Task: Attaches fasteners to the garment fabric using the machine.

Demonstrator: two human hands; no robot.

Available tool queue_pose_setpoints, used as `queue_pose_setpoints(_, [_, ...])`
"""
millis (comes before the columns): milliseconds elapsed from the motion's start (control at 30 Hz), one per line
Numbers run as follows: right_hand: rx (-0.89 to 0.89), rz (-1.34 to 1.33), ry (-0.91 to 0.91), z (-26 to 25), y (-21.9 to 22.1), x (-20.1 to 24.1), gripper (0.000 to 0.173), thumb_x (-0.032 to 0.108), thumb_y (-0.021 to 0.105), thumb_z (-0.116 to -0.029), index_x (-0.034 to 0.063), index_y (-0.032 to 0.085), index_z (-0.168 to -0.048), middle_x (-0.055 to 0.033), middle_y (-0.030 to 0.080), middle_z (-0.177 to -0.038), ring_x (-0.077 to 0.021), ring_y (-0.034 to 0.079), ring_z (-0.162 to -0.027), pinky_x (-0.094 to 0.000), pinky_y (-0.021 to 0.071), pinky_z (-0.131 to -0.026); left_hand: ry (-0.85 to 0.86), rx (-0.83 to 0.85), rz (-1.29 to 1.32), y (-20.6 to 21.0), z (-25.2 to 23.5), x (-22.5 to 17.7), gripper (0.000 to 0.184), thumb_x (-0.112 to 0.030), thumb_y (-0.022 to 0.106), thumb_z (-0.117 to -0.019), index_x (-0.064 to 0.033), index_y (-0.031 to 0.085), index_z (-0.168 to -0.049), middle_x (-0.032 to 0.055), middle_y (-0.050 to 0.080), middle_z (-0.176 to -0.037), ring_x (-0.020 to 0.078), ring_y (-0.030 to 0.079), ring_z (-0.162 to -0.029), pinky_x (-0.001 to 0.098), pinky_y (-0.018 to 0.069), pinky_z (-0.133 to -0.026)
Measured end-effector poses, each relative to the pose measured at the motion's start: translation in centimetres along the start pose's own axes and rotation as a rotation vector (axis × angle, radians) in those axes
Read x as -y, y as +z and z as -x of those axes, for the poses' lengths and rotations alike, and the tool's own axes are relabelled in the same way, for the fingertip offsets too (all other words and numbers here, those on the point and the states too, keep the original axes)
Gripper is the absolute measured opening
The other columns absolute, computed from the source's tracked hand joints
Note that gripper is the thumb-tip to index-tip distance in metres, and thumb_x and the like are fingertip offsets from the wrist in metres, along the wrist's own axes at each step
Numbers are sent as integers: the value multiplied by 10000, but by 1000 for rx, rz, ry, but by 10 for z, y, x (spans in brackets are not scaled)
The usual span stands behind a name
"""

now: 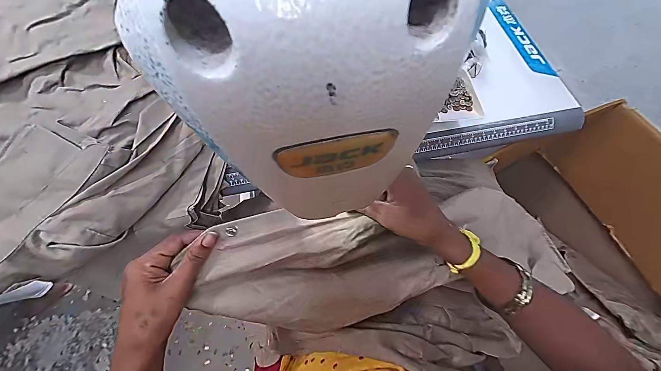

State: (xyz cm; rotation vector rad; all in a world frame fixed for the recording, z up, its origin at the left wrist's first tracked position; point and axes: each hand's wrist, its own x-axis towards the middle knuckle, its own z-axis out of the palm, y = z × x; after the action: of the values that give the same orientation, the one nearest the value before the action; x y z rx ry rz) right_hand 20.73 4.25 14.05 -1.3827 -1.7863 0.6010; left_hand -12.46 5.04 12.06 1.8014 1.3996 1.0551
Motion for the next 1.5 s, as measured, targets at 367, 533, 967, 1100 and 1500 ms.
queue_pose_setpoints(367, [-26, 35, 57, 3, -24, -16, 136, 161, 680, -935, 98, 582, -1004, 57, 525, -700, -37, 507, -621, -265, 439, -609, 32, -5, -101, 20, -15, -1, 315, -351, 619, -986, -66, 746, -947, -72, 710, -842, -113, 607, -733, 101, 490, -682])
queue_pose_setpoints(533, [-14, 361, 19, 16, -50, -45, 238, 259, 749, -909, 47, 656, -967, -46, 645, -707, -227, 644, -729, -583, 430, -922, 83, 36, -218, 26, -20, 6, 379, -396, 594, -991, -56, 744, -919, -32, 704, -806, -79, 596, -702, 152, 484, -672])
queue_pose_setpoints(967, [-160, 719, -50, -48, -41, -100, 236, 242, 716, -947, 43, 746, -1069, -201, 668, -1091, -411, 622, -1061, -554, 497, -869, -160, 245, 79, 99, -25, -48, 481, -292, 434, -1052, 67, 495, -1367, 112, 635, -1157, 16, 600, -1031, 200, 492, -915])
queue_pose_setpoints(1100, [-298, 645, -87, -40, -40, -99, 168, 188, 686, -967, 28, 736, -973, -187, 699, -1019, -382, 665, -999, -525, 524, -849, -209, 203, 155, 104, -22, -51, 440, -238, 455, -1046, 82, 487, -1345, 80, 640, -1105, -33, 610, -967, 153, 507, -864])
queue_pose_setpoints(1500, [-355, 275, -133, -10, -41, -39, 89, 98, 704, -921, 12, 698, -899, -94, 685, -812, -157, 643, -704, -310, 527, -652, -72, 162, -21, 103, -27, -46, 384, -300, 495, -1010, 49, 616, -1118, 57, 648, -916, 46, 622, -842, 257, 519, -780])
